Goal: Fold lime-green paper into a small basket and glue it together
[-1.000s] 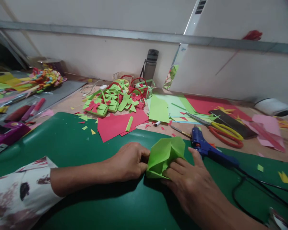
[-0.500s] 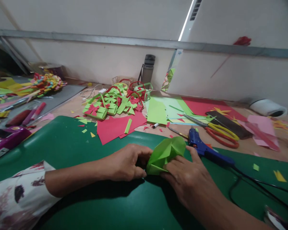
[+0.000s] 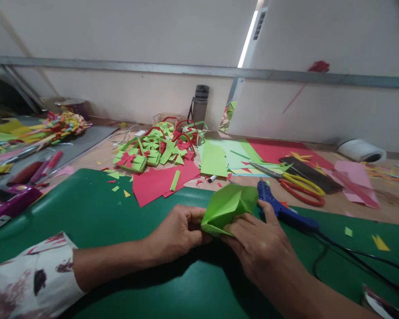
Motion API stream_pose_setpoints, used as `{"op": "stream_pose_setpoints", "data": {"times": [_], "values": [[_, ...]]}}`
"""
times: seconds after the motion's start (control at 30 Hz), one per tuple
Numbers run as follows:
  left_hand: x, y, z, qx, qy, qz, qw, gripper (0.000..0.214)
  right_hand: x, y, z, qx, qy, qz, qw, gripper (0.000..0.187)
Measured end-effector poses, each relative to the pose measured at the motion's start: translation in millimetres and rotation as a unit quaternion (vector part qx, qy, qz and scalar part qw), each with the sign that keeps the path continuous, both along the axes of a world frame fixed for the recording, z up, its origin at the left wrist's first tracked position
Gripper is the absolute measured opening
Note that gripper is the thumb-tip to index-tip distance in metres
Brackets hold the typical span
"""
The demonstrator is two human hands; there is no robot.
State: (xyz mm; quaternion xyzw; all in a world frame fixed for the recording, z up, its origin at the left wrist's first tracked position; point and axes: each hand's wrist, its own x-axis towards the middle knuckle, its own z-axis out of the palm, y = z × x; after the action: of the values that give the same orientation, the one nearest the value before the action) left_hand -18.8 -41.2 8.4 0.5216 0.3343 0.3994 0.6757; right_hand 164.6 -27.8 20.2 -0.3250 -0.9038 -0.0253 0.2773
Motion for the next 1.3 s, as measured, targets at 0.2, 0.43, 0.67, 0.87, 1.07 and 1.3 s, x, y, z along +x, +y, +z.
{"op": "stream_pose_setpoints", "data": {"times": [0.2,0.43,0.67,0.87,1.07,1.3], "values": [[0,-1,-1.6,0.009,-0.037,0.051,0.998,0.053,4,5,0.8,-0.024,0.009,0.002,1.000,0.025],[-5,-2,-0.7,0.102,0.089,0.086,0.987,0.033,6,9,0.3,-0.019,0.031,0.011,0.999,0.024],[-9,2,-5.5,0.119,0.151,0.110,0.975,0.027,8,10,-6.0,0.019,0.033,0.023,0.999,0.027],[-10,3,-9.5,0.112,0.187,0.119,0.969,0.022,9,13,-9.4,0.019,0.038,0.026,0.999,0.025],[-8,2,-11.1,0.119,0.180,0.111,0.970,0.020,7,11,-9.6,0.037,0.035,0.025,0.998,0.024],[-8,2,-4.1,0.195,0.180,0.092,0.960,0.026,6,7,-9.7,0.020,0.005,0.013,1.000,0.025]]}}
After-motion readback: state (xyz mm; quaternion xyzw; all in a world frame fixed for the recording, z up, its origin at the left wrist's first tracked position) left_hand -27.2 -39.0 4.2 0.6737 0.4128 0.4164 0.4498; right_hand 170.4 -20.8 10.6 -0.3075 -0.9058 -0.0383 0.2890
